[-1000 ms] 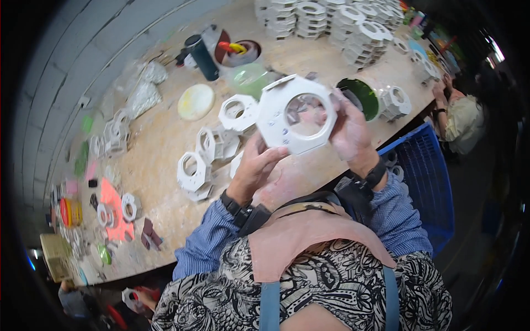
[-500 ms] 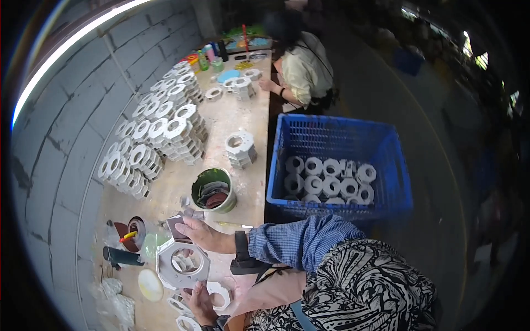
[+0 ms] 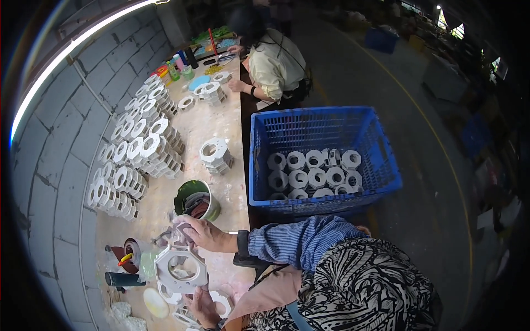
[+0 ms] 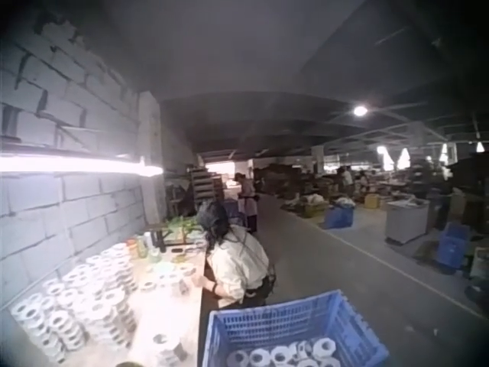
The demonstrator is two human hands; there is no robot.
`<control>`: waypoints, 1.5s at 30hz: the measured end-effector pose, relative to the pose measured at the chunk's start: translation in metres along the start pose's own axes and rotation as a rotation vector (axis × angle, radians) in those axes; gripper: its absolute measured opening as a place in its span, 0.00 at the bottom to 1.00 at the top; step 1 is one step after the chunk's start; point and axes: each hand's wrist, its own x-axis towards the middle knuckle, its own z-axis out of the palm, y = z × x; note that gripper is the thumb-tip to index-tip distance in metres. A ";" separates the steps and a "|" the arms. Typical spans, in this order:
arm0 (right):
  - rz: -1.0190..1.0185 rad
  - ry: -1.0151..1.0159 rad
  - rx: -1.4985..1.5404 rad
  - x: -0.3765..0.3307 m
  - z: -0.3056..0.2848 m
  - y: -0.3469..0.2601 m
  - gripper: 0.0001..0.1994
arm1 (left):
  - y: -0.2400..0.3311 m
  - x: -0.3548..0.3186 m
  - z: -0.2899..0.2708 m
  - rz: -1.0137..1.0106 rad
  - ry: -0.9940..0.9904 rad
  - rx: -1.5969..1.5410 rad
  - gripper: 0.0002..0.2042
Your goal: Sanding and inspecting white octagonal plastic components at a factory workbench.
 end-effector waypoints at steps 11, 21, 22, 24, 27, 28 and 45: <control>-0.260 0.005 -0.498 -0.008 -0.019 0.005 0.22 | -0.002 0.007 0.012 -0.025 -0.101 0.007 0.34; -0.142 -0.011 -0.485 -0.004 -0.017 0.024 0.11 | -0.011 0.014 -0.001 -0.017 -0.099 -0.004 0.33; -0.086 -0.025 -0.419 -0.002 -0.017 0.025 0.10 | -0.012 0.015 -0.004 -0.016 -0.093 0.000 0.33; -0.028 -0.042 -0.353 -0.001 -0.016 0.029 0.10 | -0.013 0.015 -0.003 -0.016 -0.084 0.002 0.33; 0.004 -0.035 -0.277 0.002 -0.015 0.029 0.09 | -0.010 0.015 0.004 -0.033 -0.095 -0.016 0.33; 0.054 -0.049 -0.193 0.003 -0.016 0.027 0.09 | -0.011 0.014 0.005 -0.039 -0.072 -0.017 0.33; 0.518 -0.260 0.488 0.007 -0.024 -0.017 0.13 | -0.006 0.018 0.007 -0.178 -0.037 -0.113 0.28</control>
